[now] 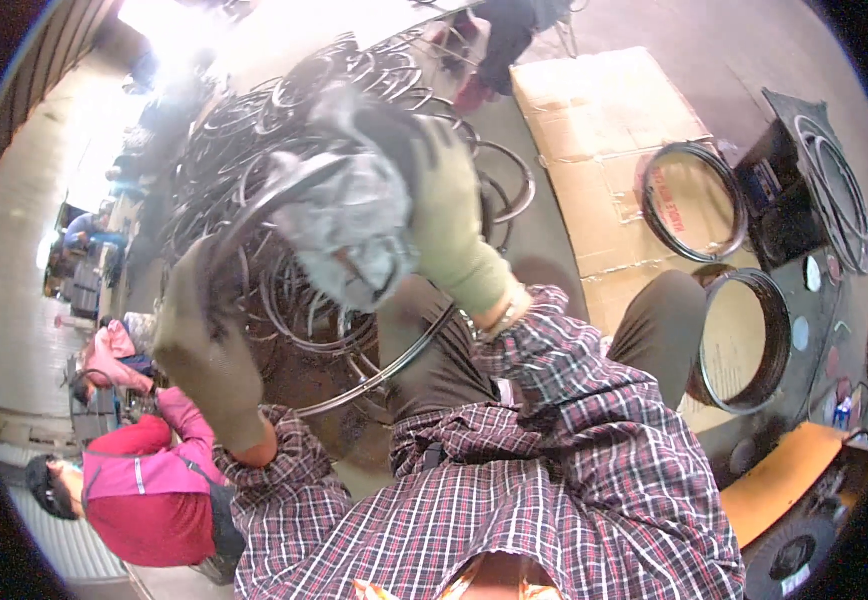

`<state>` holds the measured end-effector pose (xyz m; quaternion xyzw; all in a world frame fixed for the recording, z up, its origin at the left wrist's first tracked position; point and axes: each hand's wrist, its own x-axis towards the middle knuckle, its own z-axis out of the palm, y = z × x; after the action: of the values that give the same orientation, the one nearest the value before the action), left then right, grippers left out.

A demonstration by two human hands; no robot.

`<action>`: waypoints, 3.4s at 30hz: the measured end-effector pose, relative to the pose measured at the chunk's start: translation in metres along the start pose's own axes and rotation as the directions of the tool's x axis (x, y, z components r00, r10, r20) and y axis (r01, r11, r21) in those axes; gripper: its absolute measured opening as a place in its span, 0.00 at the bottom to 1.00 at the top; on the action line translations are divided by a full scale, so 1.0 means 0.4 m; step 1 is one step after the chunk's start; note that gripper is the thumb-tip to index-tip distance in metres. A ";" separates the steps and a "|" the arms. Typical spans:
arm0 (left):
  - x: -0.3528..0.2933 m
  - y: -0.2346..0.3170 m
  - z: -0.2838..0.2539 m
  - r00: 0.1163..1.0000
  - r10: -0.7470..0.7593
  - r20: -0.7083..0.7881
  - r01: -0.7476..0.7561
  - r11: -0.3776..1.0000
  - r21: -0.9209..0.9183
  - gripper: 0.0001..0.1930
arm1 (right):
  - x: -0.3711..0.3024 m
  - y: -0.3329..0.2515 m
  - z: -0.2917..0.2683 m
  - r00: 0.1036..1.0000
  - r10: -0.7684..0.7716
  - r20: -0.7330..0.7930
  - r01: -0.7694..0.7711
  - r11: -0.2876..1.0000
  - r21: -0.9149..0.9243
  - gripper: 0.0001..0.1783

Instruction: Wiping and cleaning circular metal rings with a cloth in a fabrication environment.

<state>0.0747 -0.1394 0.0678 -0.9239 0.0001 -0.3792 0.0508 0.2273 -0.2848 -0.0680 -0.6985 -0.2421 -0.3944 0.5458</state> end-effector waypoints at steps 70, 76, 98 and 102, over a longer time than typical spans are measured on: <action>-0.033 -0.020 0.025 0.981 -0.161 -0.106 0.165 0.986 0.029 0.13 | -0.206 -0.154 -0.097 0.905 -0.164 0.392 0.037 0.950 0.310 0.33; -0.015 -0.065 0.061 0.987 -0.122 -0.109 0.132 0.987 0.095 0.13 | -0.331 -0.254 -0.119 0.313 -0.429 0.847 -0.655 0.549 0.520 0.17; -0.079 -0.080 0.016 0.969 -0.139 -0.205 0.136 0.990 -0.033 0.17 | -0.105 0.106 0.001 0.978 0.184 0.102 -0.206 0.936 0.285 0.32; -0.074 -0.069 -0.003 0.977 -0.137 -0.165 0.155 0.983 0.100 0.19 | -0.373 0.230 0.058 0.799 0.532 0.279 -0.600 0.735 0.317 0.30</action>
<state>0.0519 -0.1109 0.0505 -0.8843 -0.0853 -0.4530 0.0746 0.2195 -0.2754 -0.2444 -0.6467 -0.1361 -0.0918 0.7449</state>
